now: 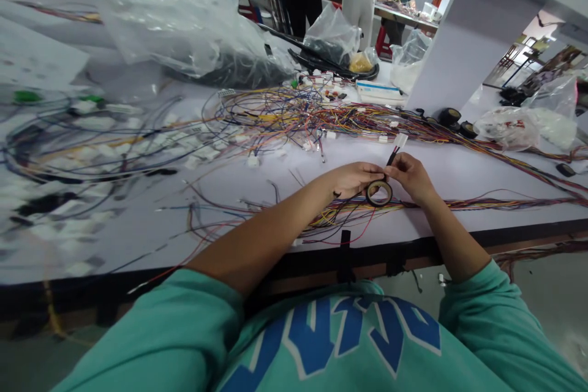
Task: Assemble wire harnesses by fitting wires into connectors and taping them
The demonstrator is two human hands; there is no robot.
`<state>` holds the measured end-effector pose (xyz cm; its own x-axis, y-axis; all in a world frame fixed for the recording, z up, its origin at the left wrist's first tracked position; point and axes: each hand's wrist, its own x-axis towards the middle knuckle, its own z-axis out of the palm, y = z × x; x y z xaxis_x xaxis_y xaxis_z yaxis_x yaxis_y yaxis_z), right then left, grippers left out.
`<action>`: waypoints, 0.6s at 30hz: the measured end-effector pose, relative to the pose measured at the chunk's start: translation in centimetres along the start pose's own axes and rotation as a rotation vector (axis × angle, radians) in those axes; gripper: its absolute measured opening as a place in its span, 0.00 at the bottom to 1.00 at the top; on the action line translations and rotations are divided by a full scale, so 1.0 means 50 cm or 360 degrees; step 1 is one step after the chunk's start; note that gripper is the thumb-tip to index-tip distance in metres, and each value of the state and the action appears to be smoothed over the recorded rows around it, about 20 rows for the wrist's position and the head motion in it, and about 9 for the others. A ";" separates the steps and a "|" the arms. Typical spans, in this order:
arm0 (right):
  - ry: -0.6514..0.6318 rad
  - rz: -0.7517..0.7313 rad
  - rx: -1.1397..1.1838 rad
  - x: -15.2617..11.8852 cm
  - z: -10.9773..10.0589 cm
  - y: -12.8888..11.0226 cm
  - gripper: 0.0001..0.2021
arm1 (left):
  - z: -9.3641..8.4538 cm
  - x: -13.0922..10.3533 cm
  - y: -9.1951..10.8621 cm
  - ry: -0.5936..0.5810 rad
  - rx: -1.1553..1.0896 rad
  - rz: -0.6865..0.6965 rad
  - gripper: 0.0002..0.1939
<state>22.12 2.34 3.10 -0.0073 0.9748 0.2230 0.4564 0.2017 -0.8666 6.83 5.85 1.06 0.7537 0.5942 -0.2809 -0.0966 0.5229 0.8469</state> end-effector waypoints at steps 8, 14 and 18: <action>-0.0217 -0.1094 -0.1101 -0.097 0.009 -0.053 0.10 | 0.006 0.006 -0.022 0.0007 -0.0047 0.0199 0.10; -0.0471 -0.1080 -0.1033 -0.064 -0.039 -0.052 0.10 | 0.006 0.005 -0.019 0.0037 0.0153 0.0293 0.07; -0.0590 -0.0840 -0.1143 -0.030 -0.082 -0.054 0.11 | 0.012 0.000 -0.015 0.0074 0.0199 0.0316 0.08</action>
<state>24.55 -0.08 6.93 -0.5916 0.7685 0.2440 0.7484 0.6359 -0.1883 7.30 5.07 0.70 0.6969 0.7068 -0.1212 -0.1567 0.3151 0.9360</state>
